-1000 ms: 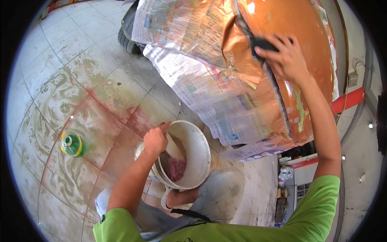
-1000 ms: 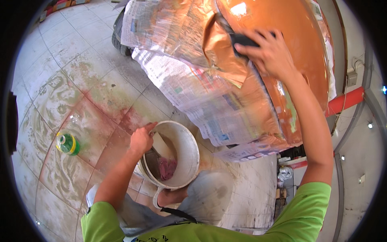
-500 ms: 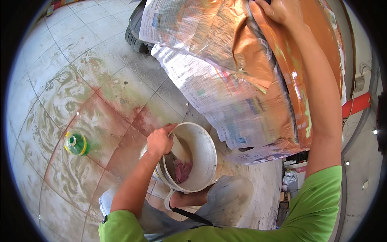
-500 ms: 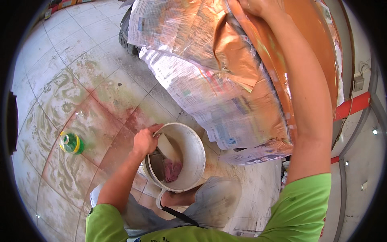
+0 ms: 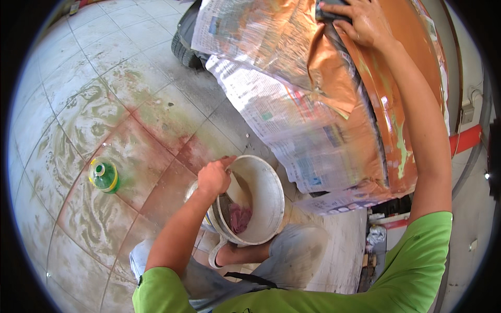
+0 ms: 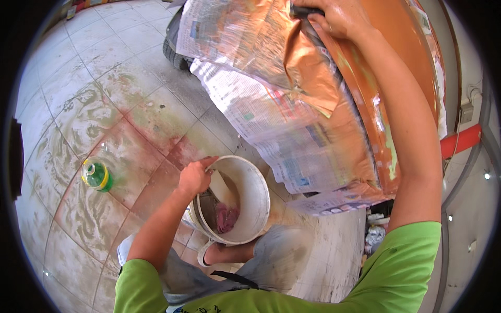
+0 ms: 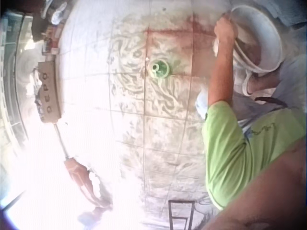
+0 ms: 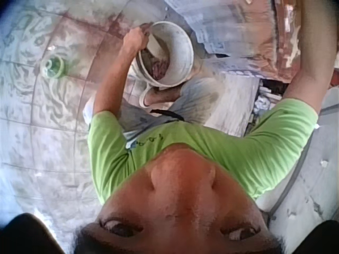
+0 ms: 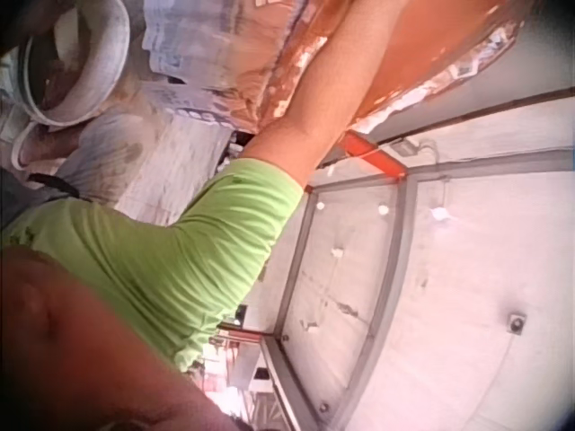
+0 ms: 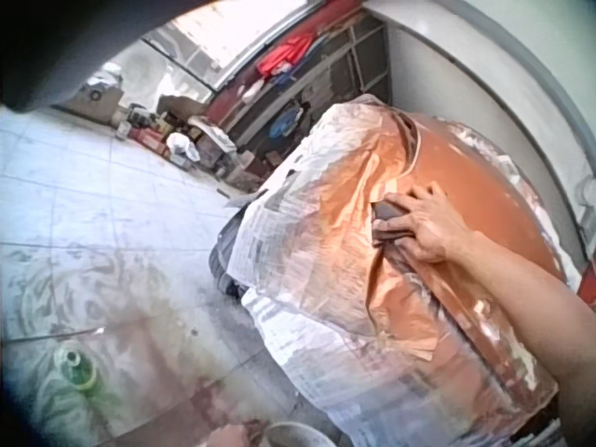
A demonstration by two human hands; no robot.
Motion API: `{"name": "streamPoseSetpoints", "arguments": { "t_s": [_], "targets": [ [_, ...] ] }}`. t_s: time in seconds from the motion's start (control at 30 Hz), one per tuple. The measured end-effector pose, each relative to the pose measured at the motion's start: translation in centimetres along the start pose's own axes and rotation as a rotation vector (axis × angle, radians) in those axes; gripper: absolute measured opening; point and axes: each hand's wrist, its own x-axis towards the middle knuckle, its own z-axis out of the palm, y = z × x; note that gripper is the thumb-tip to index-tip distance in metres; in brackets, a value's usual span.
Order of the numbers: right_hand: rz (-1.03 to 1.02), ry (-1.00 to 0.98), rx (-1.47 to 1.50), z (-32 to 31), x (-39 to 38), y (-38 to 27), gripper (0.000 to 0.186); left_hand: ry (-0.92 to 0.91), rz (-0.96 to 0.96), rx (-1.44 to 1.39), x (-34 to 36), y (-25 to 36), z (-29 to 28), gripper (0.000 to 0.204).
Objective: The person sands the surface of an orange car part using a black sanding block and water from a white bucket. They repeatedly dip the sanding block into the bucket and rub it across the curved surface, occasionally wiping the area with their hand.
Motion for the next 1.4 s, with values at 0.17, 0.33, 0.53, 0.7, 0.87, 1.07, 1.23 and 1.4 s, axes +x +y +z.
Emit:
{"name": "streamPoseSetpoints", "arguments": {
  "t_s": [0.17,0.33,0.53,0.7,0.87,1.07,1.23,1.4],
  "targets": [
    [0.162,0.073,-0.072,0.7,1.3,-0.6,0.046,-0.055,-0.028,0.010,-0.4,0.2,0.2,0.050],
    [0.104,0.041,-0.003,0.1,1.6,2.0,0.045,-0.046,-0.008,-0.009,0.0,0.9,-0.6,0.049],
    [-0.029,-0.069,-0.021,-0.5,0.0,0.7,0.041,0.000,-0.009,-0.023,0.1,0.1,0.0,0.048],
    [-0.011,-0.003,-0.058,1.3,-1.4,1.4,0.045,-0.027,0.016,-0.003,0.1,0.1,0.0,0.050],
    [-0.001,0.039,-0.133,2.0,0.1,3.5,0.051,-0.052,0.008,0.003,0.2,0.4,-0.4,0.050],
    [-0.064,0.051,-0.012,2.1,-2.2,-0.7,0.051,0.012,0.007,-0.031,0.3,-0.6,-0.5,0.049],
    [0.056,0.163,-0.092,2.6,0.9,5.2,0.047,-0.043,0.065,-0.023,0.3,0.4,0.1,0.048],
    [0.222,0.209,-0.070,3.3,2.0,1.3,0.039,-0.052,0.002,-0.028,-0.1,0.2,-0.7,0.050]
  ]
}}
